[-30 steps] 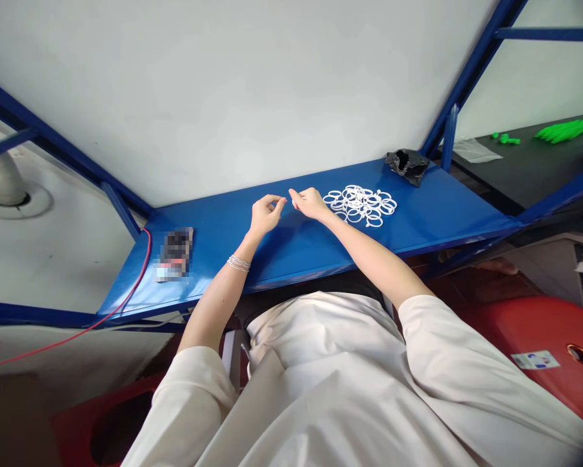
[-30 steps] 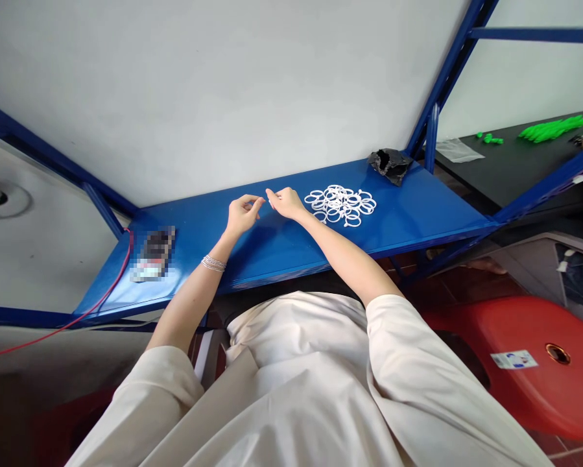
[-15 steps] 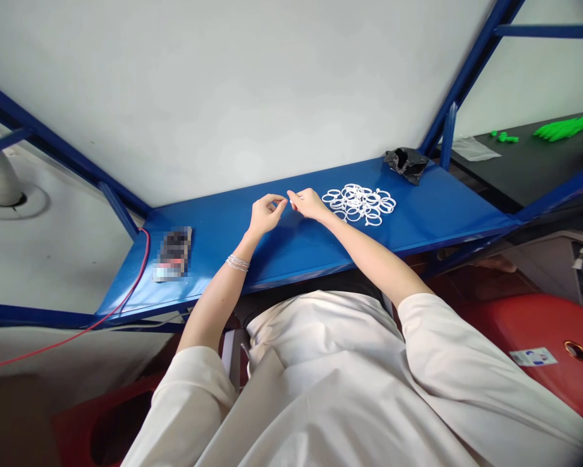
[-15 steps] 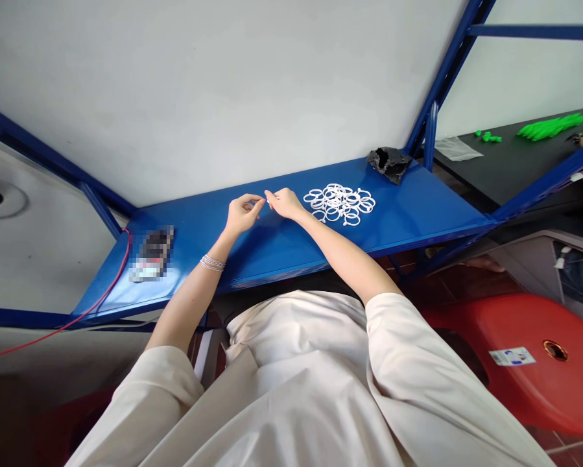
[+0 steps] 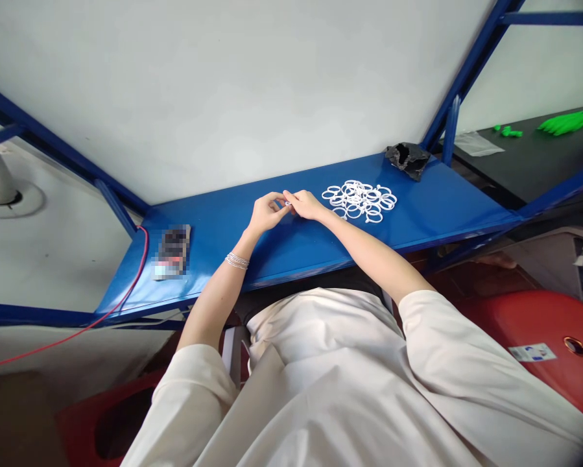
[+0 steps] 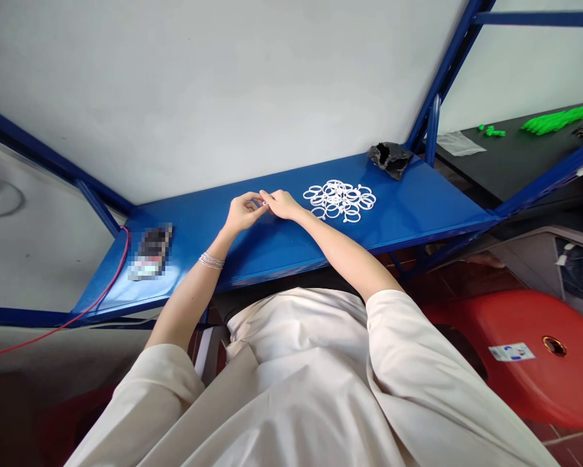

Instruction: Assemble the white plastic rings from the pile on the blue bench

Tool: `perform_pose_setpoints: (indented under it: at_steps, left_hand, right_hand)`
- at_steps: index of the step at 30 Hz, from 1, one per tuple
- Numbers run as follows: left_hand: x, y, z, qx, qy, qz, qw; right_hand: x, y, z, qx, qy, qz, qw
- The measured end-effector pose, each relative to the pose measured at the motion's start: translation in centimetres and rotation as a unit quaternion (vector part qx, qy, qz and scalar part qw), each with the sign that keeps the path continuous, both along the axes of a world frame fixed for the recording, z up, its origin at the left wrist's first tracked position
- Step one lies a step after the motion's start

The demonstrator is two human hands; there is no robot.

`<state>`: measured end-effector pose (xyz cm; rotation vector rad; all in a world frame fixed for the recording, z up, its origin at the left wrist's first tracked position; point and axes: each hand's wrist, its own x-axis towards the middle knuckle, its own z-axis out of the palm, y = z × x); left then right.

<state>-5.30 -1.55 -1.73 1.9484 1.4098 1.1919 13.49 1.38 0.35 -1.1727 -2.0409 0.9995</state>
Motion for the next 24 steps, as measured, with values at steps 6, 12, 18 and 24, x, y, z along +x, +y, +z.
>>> perform_pose_setpoints:
  at_steps: [6,12,18,24]
  left_hand:
    - [-0.01,0.03,0.07,0.007,0.012,0.015,1.0]
    - [-0.05,-0.02,0.15,0.003,0.037,0.022,0.999]
    - [-0.05,-0.19,0.05,-0.002,0.023,0.0,1.0]
    - [0.03,-0.12,-0.07,-0.007,0.023,-0.013,1.0]
  right_hand:
    - [-0.11,-0.13,0.06,-0.012,0.002,-0.011,1.0]
    - [-0.12,-0.36,0.46,-0.05,-0.019,-0.017,0.998]
    - [-0.01,-0.47,0.53,-0.055,-0.008,-0.01,0.998]
    - [-0.03,-0.34,0.42,-0.051,-0.007,-0.018,0.999]
